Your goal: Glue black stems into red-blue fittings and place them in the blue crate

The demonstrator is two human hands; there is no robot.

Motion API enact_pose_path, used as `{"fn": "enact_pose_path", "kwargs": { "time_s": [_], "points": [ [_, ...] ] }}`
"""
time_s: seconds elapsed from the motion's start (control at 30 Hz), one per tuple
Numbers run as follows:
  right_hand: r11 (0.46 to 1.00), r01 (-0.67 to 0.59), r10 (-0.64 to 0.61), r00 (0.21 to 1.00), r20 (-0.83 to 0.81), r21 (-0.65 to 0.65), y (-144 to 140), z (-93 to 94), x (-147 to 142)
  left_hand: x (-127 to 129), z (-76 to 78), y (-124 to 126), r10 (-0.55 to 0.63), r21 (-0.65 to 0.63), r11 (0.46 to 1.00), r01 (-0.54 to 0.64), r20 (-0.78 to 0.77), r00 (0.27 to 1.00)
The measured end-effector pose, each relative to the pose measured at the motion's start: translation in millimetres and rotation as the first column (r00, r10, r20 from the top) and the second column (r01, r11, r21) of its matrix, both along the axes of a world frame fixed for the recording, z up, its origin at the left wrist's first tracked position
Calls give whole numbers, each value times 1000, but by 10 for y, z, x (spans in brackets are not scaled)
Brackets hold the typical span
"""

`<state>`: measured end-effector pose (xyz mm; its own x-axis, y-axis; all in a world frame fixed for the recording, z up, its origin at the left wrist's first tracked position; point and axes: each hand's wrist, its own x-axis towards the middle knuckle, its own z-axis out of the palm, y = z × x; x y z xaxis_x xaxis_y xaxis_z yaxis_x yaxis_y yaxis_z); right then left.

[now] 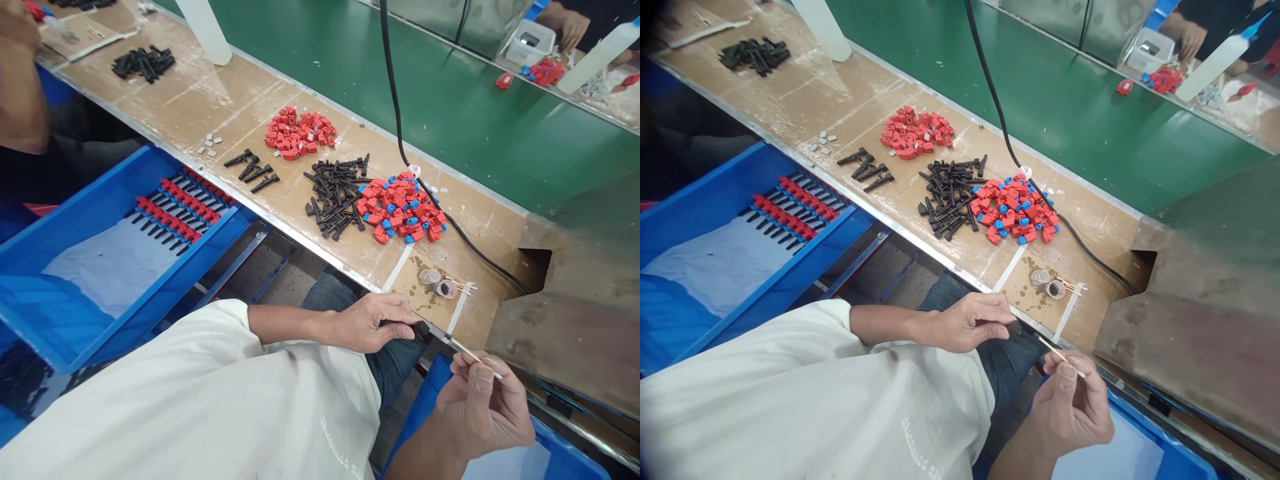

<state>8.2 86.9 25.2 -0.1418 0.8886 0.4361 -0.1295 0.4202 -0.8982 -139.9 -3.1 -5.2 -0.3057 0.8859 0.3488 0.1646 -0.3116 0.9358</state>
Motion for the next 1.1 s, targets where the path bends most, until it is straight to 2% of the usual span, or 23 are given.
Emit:
{"fn": "enact_pose_path", "kwargs": {
  "time_s": [0.07, 0.17, 0.27, 0.33, 0.4, 0.73, 0.87, 1.0, 1.1],
  "points": [
    [995, -13, 10, 999, -33, -96, 17, 3, 21, 0, -3, -9, 1, -9, 1000, -1, -4, 1000],
    [963, -211, 201, 977, -74, -170, 46, 49, 67, -4, 2, -10, -2, -22, 1000, 3, 23, 1000],
    [890, -443, 445, 895, -6, -105, 81, 107, 122, -17, 3, 2, -10, -35, 999, 12, 55, 998],
    [850, -526, 525, 843, 118, -30, 99, 132, 151, -32, 0, 11, -23, -34, 999, 26, 81, 996],
    [823, -568, 548, 801, 239, 15, 108, 139, 163, -47, -3, 16, -35, -29, 999, 37, 95, 995],
    [803, -592, 517, 752, 408, 75, 110, 57, 142, -79, -30, 12, -73, -77, 993, 84, 143, 987],
    [784, -617, 547, 738, 395, 68, 75, 78, 168, -91, -50, 18, -79, -106, 989, 99, 183, 980],
    [839, -543, 519, 816, 253, 29, 63, 103, 182, -105, -27, 16, -95, -100, 988, 116, 194, 976],
    [872, -488, 468, 854, 226, 41, 74, 105, 149, -104, -18, 11, -97, -120, 985, 121, 195, 976]
  ]
}}
